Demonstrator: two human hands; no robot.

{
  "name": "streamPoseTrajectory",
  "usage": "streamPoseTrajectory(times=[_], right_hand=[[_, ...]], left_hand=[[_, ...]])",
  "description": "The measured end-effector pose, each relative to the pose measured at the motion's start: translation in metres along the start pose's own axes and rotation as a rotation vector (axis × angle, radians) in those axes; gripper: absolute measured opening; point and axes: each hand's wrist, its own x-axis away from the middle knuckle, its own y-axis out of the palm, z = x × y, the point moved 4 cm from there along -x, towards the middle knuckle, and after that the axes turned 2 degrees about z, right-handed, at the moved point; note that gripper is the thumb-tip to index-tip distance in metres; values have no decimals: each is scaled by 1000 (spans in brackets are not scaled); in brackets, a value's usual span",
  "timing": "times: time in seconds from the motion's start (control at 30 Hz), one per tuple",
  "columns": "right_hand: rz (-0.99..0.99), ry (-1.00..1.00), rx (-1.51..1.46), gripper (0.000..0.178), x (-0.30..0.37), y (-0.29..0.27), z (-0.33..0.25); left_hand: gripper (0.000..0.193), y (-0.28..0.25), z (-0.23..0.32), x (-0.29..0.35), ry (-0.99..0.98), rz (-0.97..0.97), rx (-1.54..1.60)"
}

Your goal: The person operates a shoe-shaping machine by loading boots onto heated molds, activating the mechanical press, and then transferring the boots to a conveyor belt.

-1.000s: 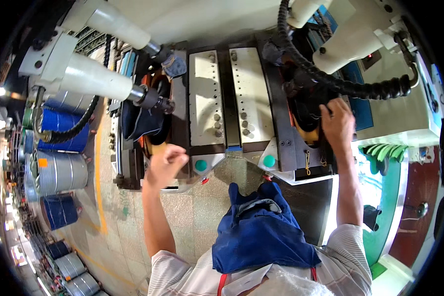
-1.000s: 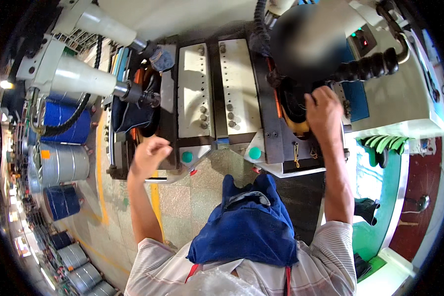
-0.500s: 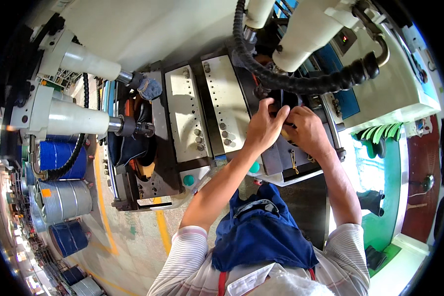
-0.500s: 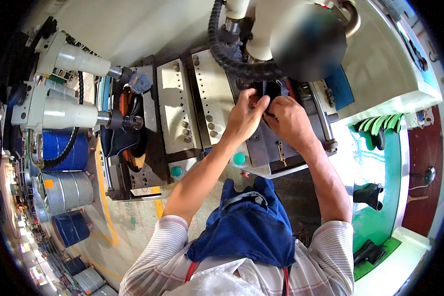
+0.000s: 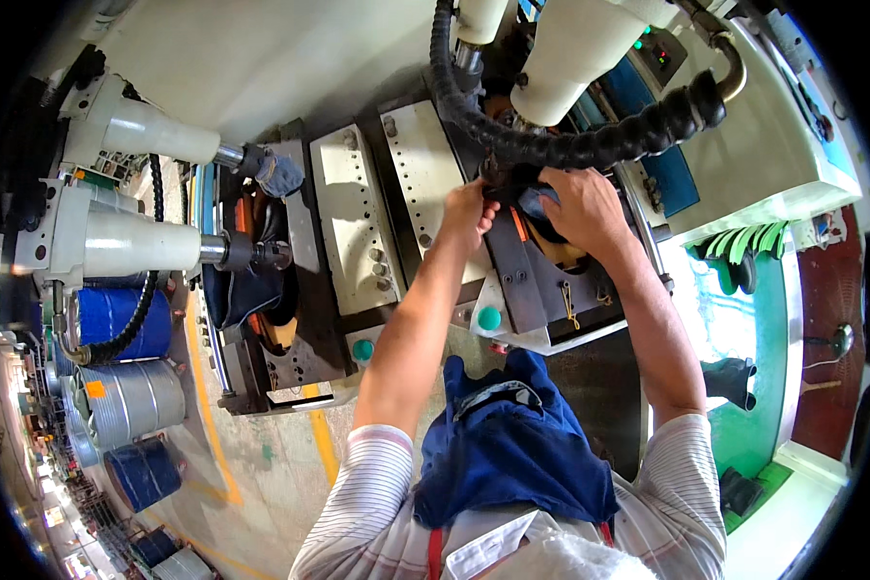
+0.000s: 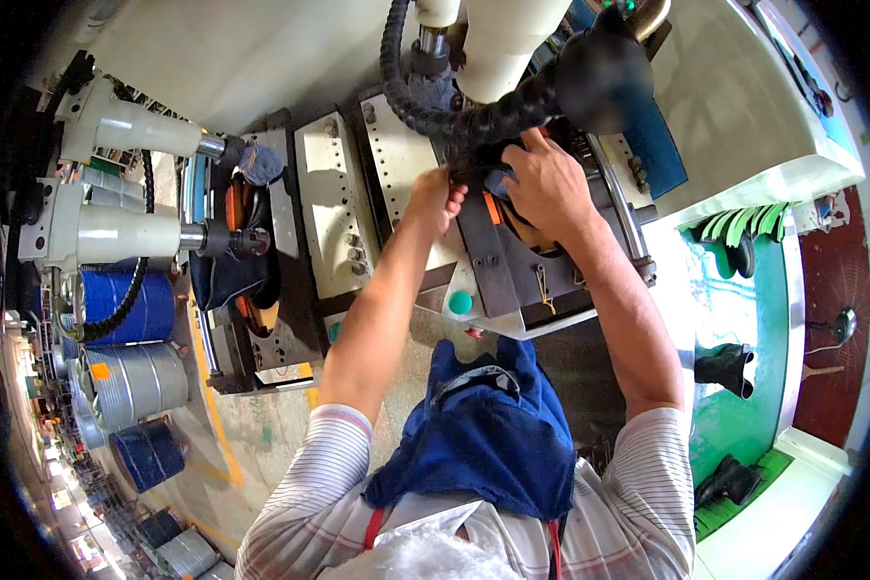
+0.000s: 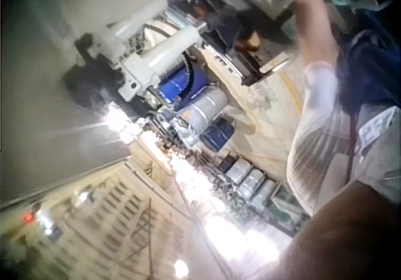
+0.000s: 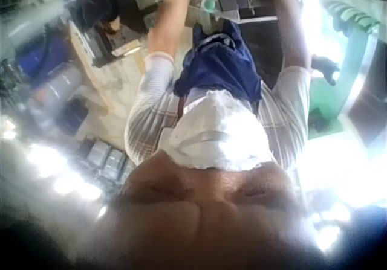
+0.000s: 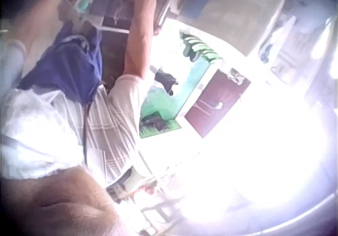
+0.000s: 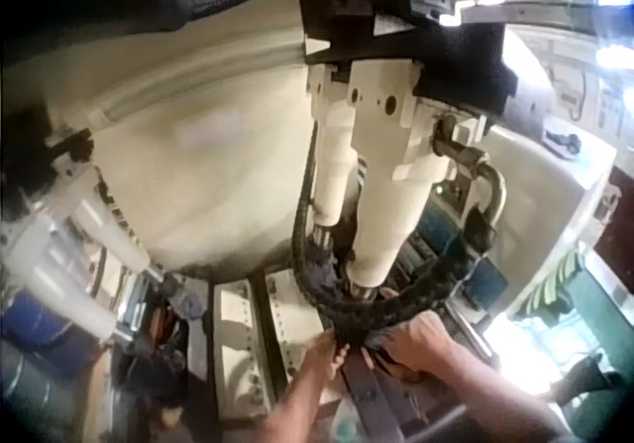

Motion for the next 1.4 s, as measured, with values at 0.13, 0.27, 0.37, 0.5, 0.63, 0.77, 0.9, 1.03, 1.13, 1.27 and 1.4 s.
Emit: streamPoseTrajectory(times=[0.13, 0.27, 0.37, 0.5, 0.63, 0.77, 0.9, 1.03, 1.13, 1.27, 1.4], right_hand=[[316, -230, -30, 26, 44, -2, -42], [-79, -401, -76, 17, 128, 79, -72], [-165, -419, -42, 10, 164, 119, -92], [-191, -345, -128, 10, 160, 112, -96], [-180, -398, -258, 7, 160, 101, -90], [-289, -478, -303, 7, 157, 96, -96], [-340, -574, -367, 12, 149, 79, -122], [-434, -665, -435, 19, 141, 69, -151], [-483, -772, -414, 39, 141, 67, -178], [-355, -772, -301, 66, 98, 64, -268], [-121, -743, -383, 83, 43, 92, -354]], left_hand=[[33, -22, 8, 1, 159, 11, -125], [36, -13, 16, 17, 264, -27, -204], [38, -3, 24, 23, 304, -52, -272], [39, 3, 28, 33, 466, -33, -325], [38, 26, 26, 66, 525, -214, -309], [24, -4, 15, 107, 711, -287, -570], [14, -97, 9, 192, 870, 99, -744], [4, -223, 12, 272, 934, 688, -746], [4, -307, 43, 319, 1010, 1023, -776], [15, -399, 121, 289, 1052, 947, -1054], [19, -406, 163, 243, 765, 713, -1210]])
